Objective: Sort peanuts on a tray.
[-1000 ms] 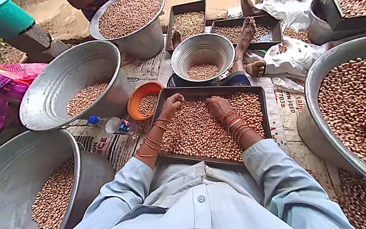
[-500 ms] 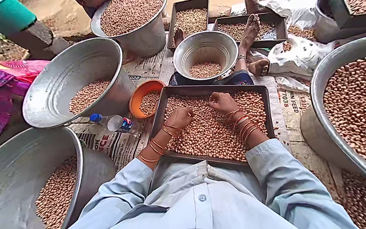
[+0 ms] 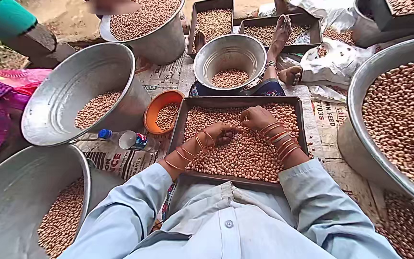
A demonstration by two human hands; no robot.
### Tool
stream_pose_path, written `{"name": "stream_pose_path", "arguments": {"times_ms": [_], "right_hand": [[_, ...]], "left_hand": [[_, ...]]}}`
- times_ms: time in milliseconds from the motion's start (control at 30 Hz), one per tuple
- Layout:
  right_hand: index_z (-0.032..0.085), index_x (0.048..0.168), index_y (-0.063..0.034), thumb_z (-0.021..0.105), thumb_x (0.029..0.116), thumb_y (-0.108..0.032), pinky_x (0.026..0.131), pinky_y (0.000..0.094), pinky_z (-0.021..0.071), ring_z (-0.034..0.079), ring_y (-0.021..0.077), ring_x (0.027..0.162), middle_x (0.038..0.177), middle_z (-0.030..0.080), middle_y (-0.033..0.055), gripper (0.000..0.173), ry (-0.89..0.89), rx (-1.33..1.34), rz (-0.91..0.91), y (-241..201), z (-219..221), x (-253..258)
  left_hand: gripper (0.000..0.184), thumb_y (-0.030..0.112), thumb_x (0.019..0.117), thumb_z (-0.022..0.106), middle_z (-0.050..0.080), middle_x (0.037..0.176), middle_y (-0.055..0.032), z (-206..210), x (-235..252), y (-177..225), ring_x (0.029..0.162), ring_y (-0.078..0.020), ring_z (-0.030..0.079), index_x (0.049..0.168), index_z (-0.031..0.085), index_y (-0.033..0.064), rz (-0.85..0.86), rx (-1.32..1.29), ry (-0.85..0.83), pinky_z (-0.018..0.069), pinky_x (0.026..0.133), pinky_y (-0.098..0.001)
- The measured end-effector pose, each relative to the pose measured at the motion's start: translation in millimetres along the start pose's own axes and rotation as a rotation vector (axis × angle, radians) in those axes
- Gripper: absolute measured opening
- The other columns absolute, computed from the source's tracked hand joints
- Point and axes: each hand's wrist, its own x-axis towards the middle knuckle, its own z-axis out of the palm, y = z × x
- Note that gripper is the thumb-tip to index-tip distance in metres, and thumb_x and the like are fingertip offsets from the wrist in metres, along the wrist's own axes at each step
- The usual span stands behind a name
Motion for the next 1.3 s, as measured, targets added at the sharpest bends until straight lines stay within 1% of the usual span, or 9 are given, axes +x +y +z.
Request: {"name": "stream_pose_path", "arguments": {"times_ms": [167, 333, 567, 667, 767, 900, 1000, 1133, 1300], "right_hand": [[0.076, 0.103, -0.0077, 0.073, 0.0921, -0.018, 0.08, 0.0633, 0.0519, 0.07, 0.041, 0.1, 0.101, 0.073, 0.0187, 0.015, -0.045, -0.131, 0.008, -14, 7, -5], [0.075, 0.104, -0.0052, 0.07, 0.0927, -0.014, 0.08, 0.0628, 0.0516, 0.07, 0.0423, 0.099, 0.101, 0.073, 0.0205, 0.015, -0.04, -0.153, 0.031, -17, 7, -5], [0.075, 0.109, -0.0127, 0.072, 0.0919, -0.018, 0.081, 0.0611, 0.0522, 0.07, 0.0383, 0.101, 0.104, 0.074, 0.0156, 0.018, -0.104, -0.181, 0.006, -12, 13, -2], [0.075, 0.112, -0.0134, 0.073, 0.0908, -0.018, 0.082, 0.0623, 0.0521, 0.07, 0.0395, 0.101, 0.104, 0.074, 0.0161, 0.022, -0.092, -0.16, -0.009, -8, 16, -1], [0.074, 0.111, -0.0132, 0.071, 0.0925, -0.02, 0.079, 0.0626, 0.0518, 0.07, 0.0393, 0.099, 0.102, 0.074, 0.0158, 0.02, -0.074, -0.124, -0.044, -10, 15, 0], [0.074, 0.107, -0.0101, 0.068, 0.0947, -0.016, 0.078, 0.0613, 0.0524, 0.07, 0.0384, 0.097, 0.099, 0.074, 0.0157, 0.015, -0.033, -0.031, -0.152, -16, 17, -2], [0.074, 0.107, -0.0106, 0.068, 0.0957, -0.016, 0.08, 0.0608, 0.053, 0.07, 0.0373, 0.098, 0.1, 0.074, 0.0149, 0.014, -0.037, -0.032, -0.175, -24, 18, -2], [0.075, 0.103, -0.0104, 0.069, 0.0953, -0.019, 0.078, 0.0593, 0.0526, 0.07, 0.0363, 0.093, 0.094, 0.073, 0.0141, 0.013, -0.036, -0.03, -0.235, -27, 21, -3], [0.076, 0.101, -0.0135, 0.075, 0.0904, -0.02, 0.078, 0.0583, 0.0534, 0.07, 0.034, 0.093, 0.093, 0.074, 0.0114, 0.012, -0.099, -0.067, -0.33, -30, 31, -5]], "left_hand": [[0.032, 0.01, 0.111, 0.037, 0.047, 0.082, 0.0011, -26, -27, 17, 0.061, -0.0068, 0.04, 0.134, 0.058, 0.0072, 0.111, 0.099, 0.462, 0.0368, 0.058, -0.0226], [0.017, 0.009, 0.1067, 0.053, 0.057, 0.074, -0.0041, -31, -52, -10, 0.053, -0.0073, 0.039, 0.115, 0.066, 0.0024, 0.256, 0.468, 0.297, 0.0351, 0.05, -0.0234], [0.014, 0.014, 0.0963, 0.07, 0.076, 0.094, -0.0141, -24, -11, -40, 0.088, -0.0351, 0.073, 0.108, 0.078, 0.0126, 0.369, 1.209, 0.281, 0.0558, 0.082, -0.059], [0.015, 0.017, 0.0975, 0.068, 0.075, 0.096, -0.0136, -22, -9, -40, 0.091, -0.0339, 0.073, 0.108, 0.077, 0.0118, 0.375, 1.238, 0.251, 0.0561, 0.084, -0.0571], [0.011, 0.013, 0.0966, 0.07, 0.064, 0.069, -0.0111, -32, -26, -38, 0.058, -0.0227, 0.058, 0.103, 0.074, 0.0051, 0.413, 0.89, 0.298, 0.0502, 0.058, -0.0419], [0.024, -0.001, 0.1021, 0.042, 0.059, 0.084, -0.0155, -51, -60, -31, 0.061, -0.0216, 0.05, 0.117, 0.061, 0.0021, 0.312, 0.587, 0.407, 0.045, 0.059, -0.0387], [0.011, 0.004, 0.0978, 0.062, 0.051, 0.064, -0.0109, -53, -48, -38, 0.051, -0.0221, 0.042, 0.105, 0.071, 0.0051, 0.36, 0.744, 0.414, 0.038, 0.052, -0.0403], [0.013, 0.014, 0.0929, 0.076, 0.074, 0.103, -0.0172, -40, -16, -43, 0.097, -0.0356, 0.071, 0.104, 0.078, 0.0075, 0.435, 1.039, 0.384, 0.0559, 0.09, -0.0575], [0.01, 0.011, 0.0935, 0.073, 0.073, 0.099, -0.0176, -44, -10, -44, 0.095, -0.0355, 0.071, 0.101, 0.078, 0.0056, 0.473, 1.088, 0.373, 0.0558, 0.089, -0.0564]]}}
